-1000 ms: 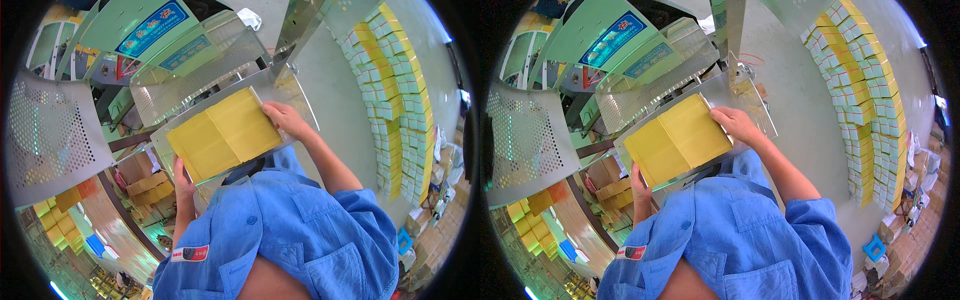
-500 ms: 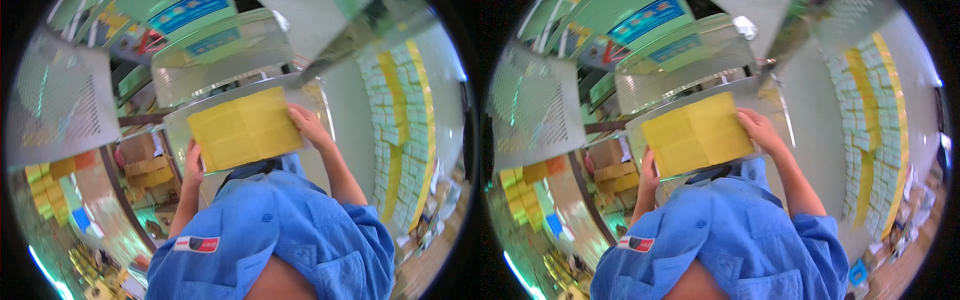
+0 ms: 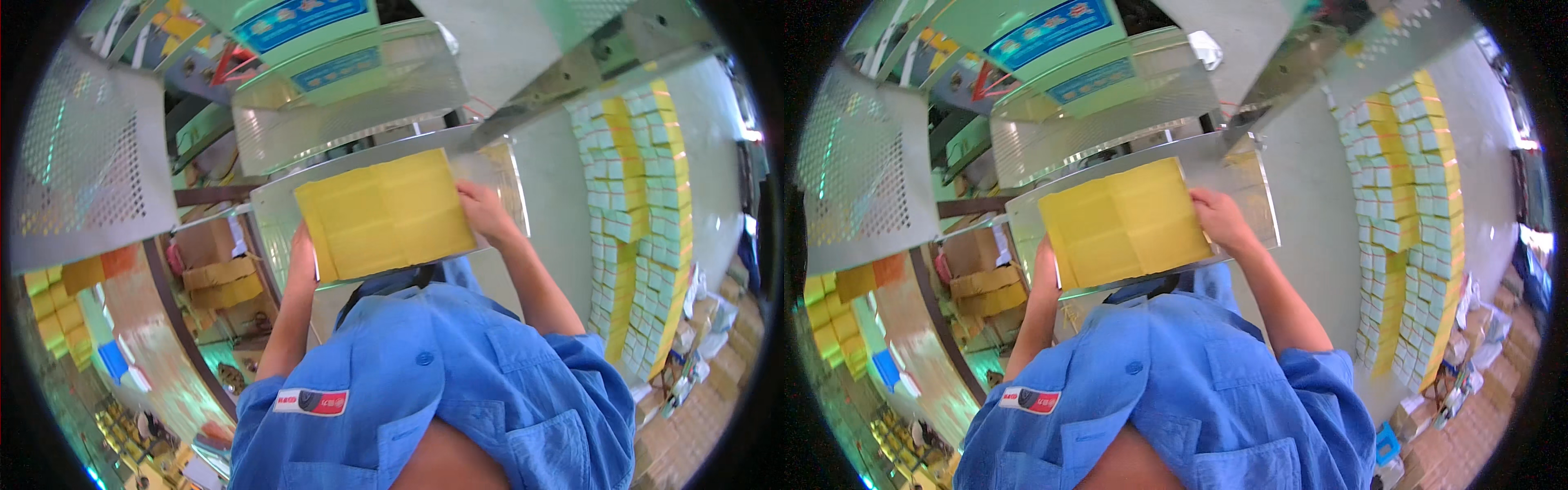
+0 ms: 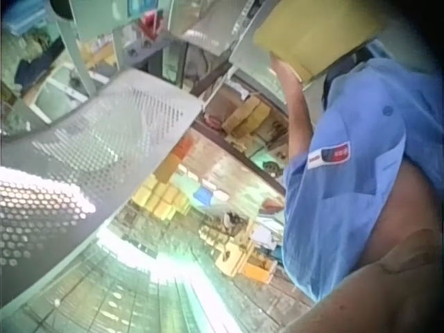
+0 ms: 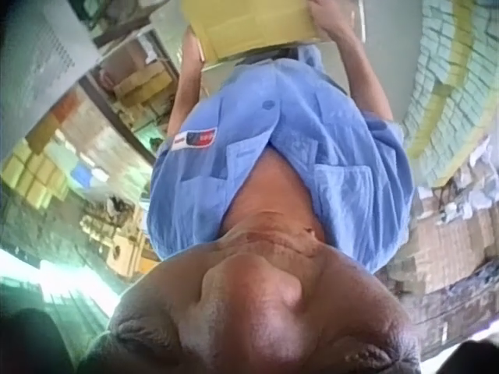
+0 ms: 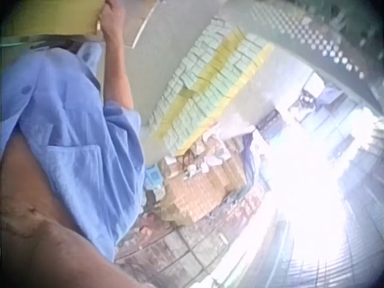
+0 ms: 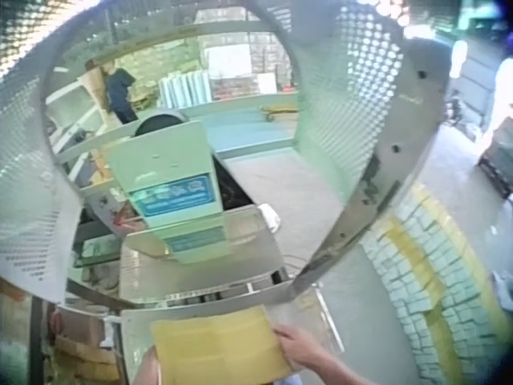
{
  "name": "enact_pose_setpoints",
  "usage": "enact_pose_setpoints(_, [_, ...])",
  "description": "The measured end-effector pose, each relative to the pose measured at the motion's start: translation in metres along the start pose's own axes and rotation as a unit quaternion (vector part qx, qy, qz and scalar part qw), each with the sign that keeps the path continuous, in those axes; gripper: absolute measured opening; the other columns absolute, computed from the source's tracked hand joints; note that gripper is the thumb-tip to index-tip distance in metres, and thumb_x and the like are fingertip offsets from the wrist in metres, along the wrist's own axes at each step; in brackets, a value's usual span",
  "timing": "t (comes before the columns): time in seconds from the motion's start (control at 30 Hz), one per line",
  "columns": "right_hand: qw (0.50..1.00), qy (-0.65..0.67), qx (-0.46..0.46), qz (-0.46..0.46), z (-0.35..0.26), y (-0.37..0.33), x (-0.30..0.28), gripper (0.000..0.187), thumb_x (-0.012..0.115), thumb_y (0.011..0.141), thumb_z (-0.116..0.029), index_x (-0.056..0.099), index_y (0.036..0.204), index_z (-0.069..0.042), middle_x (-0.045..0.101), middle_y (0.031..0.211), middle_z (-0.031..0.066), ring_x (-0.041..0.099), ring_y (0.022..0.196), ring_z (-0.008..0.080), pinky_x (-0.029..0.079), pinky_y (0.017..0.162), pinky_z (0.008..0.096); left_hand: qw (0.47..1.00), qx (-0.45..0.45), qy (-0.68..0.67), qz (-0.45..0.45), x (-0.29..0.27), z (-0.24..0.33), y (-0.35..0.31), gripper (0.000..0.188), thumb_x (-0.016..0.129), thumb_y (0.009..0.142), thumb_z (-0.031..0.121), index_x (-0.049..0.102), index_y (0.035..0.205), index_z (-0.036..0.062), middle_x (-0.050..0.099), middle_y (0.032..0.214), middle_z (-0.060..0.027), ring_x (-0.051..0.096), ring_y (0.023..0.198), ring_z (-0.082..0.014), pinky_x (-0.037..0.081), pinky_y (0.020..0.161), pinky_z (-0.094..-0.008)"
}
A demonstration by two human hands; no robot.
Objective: Weighing paper on a digital scale, placing it on a stack, and then moving the stack to a strapping machine to be bound.
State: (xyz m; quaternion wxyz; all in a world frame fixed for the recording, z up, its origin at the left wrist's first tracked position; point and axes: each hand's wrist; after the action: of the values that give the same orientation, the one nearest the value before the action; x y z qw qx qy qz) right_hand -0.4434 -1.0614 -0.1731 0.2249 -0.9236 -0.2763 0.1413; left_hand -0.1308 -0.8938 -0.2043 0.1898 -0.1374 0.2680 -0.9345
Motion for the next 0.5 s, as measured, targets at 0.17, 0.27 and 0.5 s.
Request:
enact_pose_setpoints(0.17, [0.996, 0.050, -0.071, 0.012, -0.036, -0.003, -0.011, 0.032, 0.049, 0.090, -0.002, 0.062, 0.119, -0.001, 0.068, 0.107, 0.0038, 0.060, 0.098, 0.0127, 0.046, 0.088, 0.0266, 0.985, 0.141, 0.011, 0.096, 0.033, 0.029, -0.020, 0.038, 0.043, 0.101, 0.025, 0.053, 0.125, -0.0020, 0.060, 0.119, -0.0134, 0.060, 0.103, -0.0252, 0.048, 0.090, -0.0364])
enact_pose_setpoints(0.27, [0.965, 0.199, -0.170, -0.013, -0.035, 0.009, -0.019, 0.038, 0.052, 0.093, -0.002, 0.055, 0.131, -0.002, 0.058, 0.128, 0.0050, 0.051, 0.119, 0.0138, 0.038, 0.102, 0.0269, 0.837, 0.309, 0.442, 0.087, -0.006, -0.016, -0.005, 0.039, 0.041, 0.101, 0.024, 0.051, 0.127, -0.0033, 0.059, 0.123, -0.0167, 0.060, 0.105, -0.0317, 0.046, 0.092, -0.0390])
enact_pose_setpoints(0.5, [0.960, 0.104, -0.218, 0.140, -0.001, 0.025, -0.021, 0.036, 0.060, 0.092, -0.008, 0.057, 0.128, -0.003, 0.060, 0.115, 0.0032, 0.056, 0.107, 0.0128, 0.043, 0.095, 0.0273, 0.885, 0.224, 0.403, 0.057, 0.017, -0.034, 0.030, 0.039, 0.039, 0.102, 0.025, 0.052, 0.127, -0.0019, 0.061, 0.120, -0.0193, 0.058, 0.112, -0.0335, 0.045, 0.093, -0.0395])
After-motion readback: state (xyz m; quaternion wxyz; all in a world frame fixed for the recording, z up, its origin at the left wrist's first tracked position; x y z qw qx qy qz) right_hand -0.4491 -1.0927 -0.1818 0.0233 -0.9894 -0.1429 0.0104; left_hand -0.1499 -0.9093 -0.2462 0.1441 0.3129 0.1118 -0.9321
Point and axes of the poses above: each hand's wrist, its own y-axis towards the middle knuckle, its own x-axis out of the palm, z = x × y
